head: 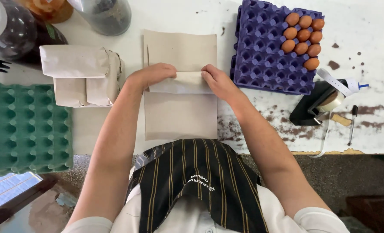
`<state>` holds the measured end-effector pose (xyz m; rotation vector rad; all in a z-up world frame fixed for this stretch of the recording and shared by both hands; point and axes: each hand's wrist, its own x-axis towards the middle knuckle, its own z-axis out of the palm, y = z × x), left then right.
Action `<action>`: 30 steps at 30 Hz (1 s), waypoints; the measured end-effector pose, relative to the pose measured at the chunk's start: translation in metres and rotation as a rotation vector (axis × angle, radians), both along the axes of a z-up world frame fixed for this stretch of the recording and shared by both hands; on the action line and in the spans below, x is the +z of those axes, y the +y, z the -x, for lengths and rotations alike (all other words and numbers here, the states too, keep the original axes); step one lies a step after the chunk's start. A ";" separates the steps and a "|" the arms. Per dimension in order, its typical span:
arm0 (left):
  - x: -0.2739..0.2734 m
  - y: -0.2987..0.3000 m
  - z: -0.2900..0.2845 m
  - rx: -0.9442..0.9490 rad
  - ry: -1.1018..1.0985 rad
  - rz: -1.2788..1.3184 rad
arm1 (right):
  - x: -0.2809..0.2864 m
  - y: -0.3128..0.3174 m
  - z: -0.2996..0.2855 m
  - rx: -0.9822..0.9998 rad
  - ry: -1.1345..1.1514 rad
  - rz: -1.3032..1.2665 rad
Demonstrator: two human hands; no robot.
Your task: Wrapping individual eggs in paper sheets at a grocery store counter and moving between store sections.
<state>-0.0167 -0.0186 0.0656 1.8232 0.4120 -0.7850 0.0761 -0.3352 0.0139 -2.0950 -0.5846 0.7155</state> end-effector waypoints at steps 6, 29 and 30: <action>-0.030 0.003 0.004 -0.003 -0.216 -0.090 | -0.001 0.007 -0.006 0.034 -0.075 0.057; -0.041 -0.005 0.024 -0.139 -0.366 -0.183 | 0.009 -0.004 0.022 -0.254 0.349 0.131; -0.040 -0.004 0.024 -0.134 -0.359 -0.178 | 0.005 -0.005 0.022 -0.271 0.373 0.123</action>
